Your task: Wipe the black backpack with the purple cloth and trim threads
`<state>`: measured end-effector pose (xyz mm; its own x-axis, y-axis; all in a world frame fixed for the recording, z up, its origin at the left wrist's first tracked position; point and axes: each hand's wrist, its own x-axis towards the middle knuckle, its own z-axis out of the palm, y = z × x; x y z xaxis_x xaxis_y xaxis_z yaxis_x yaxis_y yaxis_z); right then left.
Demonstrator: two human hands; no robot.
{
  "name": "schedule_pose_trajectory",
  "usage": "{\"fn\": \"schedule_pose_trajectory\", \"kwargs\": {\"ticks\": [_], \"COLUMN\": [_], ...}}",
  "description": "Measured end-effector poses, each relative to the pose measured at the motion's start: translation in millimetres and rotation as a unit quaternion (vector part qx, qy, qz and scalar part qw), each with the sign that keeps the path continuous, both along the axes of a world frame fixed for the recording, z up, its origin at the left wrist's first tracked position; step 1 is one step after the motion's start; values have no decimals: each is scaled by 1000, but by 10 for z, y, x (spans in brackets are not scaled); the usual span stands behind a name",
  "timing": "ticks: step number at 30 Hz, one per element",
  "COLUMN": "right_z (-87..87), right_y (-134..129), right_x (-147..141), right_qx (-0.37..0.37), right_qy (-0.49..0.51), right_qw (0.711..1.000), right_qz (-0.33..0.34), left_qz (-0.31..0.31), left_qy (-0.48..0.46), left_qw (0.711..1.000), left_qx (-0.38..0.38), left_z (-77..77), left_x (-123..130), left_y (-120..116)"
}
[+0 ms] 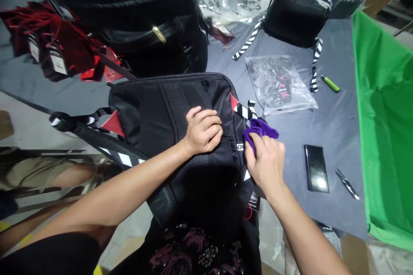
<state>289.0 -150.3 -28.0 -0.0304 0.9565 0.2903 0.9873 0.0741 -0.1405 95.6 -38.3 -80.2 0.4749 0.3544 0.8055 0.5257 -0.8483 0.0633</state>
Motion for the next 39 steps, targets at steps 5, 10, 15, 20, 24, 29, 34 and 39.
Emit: {"fn": "schedule_pose_trajectory", "kwargs": {"ticks": [5,10,15,20,24,29,34,39], "right_z": [45,165,134,-4,-51,-36,10,1], "right_y": [193,198,322,413,555,690,662,691], "right_x": [-154,-123,-82,-117,-260,-412,-381,-407], "right_qx": [-34,-143,-141,-120,-128,-118,-190,-156], "right_qy": [-19,-31,33,40,15,-62,-82,-109], "right_qw": [997,980,988,992,989,987,975,978], "right_qz": [71,133,61,-19,-67,-91,-85,-90], "left_qz": [-10,-21,-10,-18,-41,-76,-84,-42], "left_qy": [-5,20,42,44,43,44,44,55], "left_qw": [1000,999,997,997,993,978,976,986], "left_qx": [-6,-33,-59,-54,-106,-189,-196,-150], "left_z": [0,-47,-83,-96,-150,-228,-241,-200], "left_x": [-9,-25,-34,-27,-11,0,5,5], "left_y": [8,30,37,44,72,116,112,85]}}
